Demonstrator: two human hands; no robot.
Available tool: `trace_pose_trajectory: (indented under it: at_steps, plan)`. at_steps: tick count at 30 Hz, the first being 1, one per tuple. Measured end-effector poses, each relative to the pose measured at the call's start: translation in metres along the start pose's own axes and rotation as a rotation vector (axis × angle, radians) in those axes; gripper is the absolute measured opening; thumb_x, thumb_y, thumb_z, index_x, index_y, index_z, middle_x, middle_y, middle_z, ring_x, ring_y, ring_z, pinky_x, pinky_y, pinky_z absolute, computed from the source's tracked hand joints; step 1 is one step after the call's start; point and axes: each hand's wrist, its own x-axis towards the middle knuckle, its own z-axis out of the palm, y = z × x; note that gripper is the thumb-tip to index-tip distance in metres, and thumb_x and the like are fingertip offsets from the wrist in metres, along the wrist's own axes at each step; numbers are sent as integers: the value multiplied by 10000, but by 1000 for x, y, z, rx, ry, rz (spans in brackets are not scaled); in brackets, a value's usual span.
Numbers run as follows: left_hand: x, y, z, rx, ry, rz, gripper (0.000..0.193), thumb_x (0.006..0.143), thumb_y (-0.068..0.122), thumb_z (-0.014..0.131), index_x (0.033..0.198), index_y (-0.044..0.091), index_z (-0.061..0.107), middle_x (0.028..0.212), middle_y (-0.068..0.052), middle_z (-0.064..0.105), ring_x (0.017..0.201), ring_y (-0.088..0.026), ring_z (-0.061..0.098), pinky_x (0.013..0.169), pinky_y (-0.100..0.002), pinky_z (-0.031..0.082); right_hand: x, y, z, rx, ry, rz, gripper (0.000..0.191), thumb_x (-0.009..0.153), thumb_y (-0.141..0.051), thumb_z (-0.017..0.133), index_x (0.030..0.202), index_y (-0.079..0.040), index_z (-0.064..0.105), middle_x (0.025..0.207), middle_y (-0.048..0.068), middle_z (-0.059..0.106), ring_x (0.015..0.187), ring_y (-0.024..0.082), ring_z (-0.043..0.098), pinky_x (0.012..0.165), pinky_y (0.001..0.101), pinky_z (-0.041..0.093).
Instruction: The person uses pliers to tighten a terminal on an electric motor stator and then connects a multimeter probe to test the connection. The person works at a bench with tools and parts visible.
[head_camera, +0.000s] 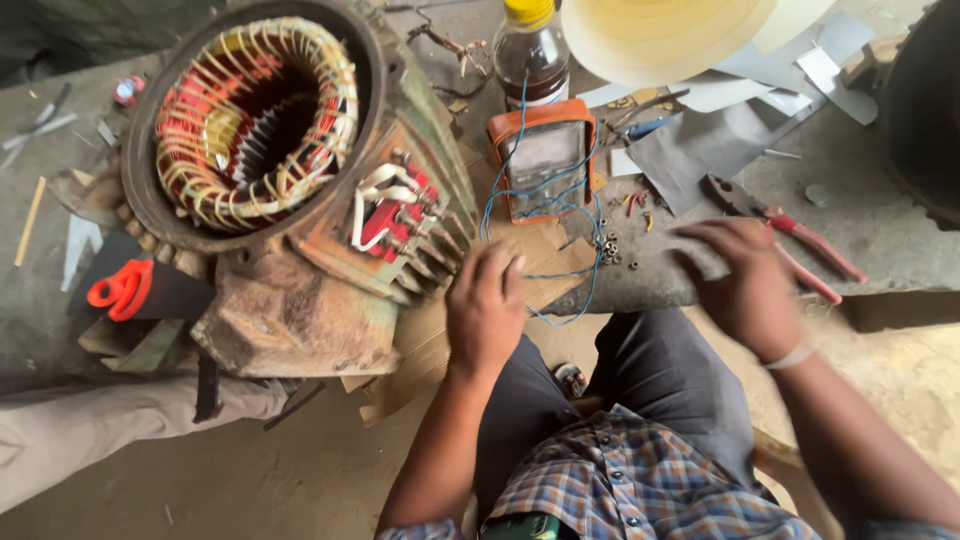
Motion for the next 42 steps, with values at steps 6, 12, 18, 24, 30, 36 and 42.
trace_pose_trajectory:
  at_steps: [6, 12, 18, 24, 30, 36, 42]
  plan:
    - [78, 24, 42, 254, 132, 210, 640, 879, 203, 749, 1404, 18, 433, 1361, -363, 488, 1273, -514, 499, 1068, -550, 425, 24, -18, 45, 320, 163, -65, 288, 901, -113, 772, 1178, -51, 718, 1075, 150, 690, 978, 302, 652, 851, 379, 534]
    - [130, 23, 70, 280, 188, 83, 629, 1003, 269, 702, 1460, -57, 419, 1306, -310, 565, 1241, -468, 532, 1091, -555, 423, 66, -20, 54, 594, 164, 210, 219, 984, -175, 751, 1134, -17, 736, 866, 66, 712, 763, 127, 650, 716, 285, 533]
    - [142, 13, 83, 164, 12, -218, 203, 1000, 202, 635, 1063, 22, 703, 1089, -191, 713, 1050, -394, 670, 930, -487, 508, 123, -23, 73, 883, 138, 415, 229, 918, -144, 796, 957, 7, 627, 730, 21, 658, 607, 94, 605, 565, 264, 492]
    - [74, 31, 49, 33, 143, 117, 357, 958, -19, 590, 1301, 44, 667, 1211, -184, 649, 1111, -355, 678, 975, -429, 559, 112, -38, 68, 840, 277, 81, 170, 1031, -28, 769, 1082, 9, 611, 962, 50, 667, 879, 98, 631, 796, 268, 531]
    - [-9, 37, -31, -137, 262, 159, 421, 943, -87, 697, 1335, 59, 649, 1119, -132, 688, 950, -237, 747, 807, -333, 627, 84, -84, 52, 1182, 83, 21, 177, 1045, 1, 675, 1189, 20, 575, 1085, 63, 712, 985, 137, 697, 881, 322, 620]
    - [-6, 31, -86, 119, 518, 26, 254, 943, 6, 772, 1191, 52, 742, 1046, -115, 708, 866, -222, 731, 745, -319, 620, 86, -118, 67, 1179, -26, -15, 192, 1036, 9, 651, 1223, 51, 644, 1099, 82, 718, 1010, 153, 720, 930, 301, 593]
    - [20, 41, -107, 287, 524, 83, 199, 958, 32, 787, 1150, 61, 745, 1039, -91, 714, 908, -244, 729, 792, -342, 586, 86, -136, 76, 1248, -41, 0, 241, 1023, -34, 669, 1254, 34, 676, 1031, 60, 690, 896, 130, 694, 825, 258, 567]
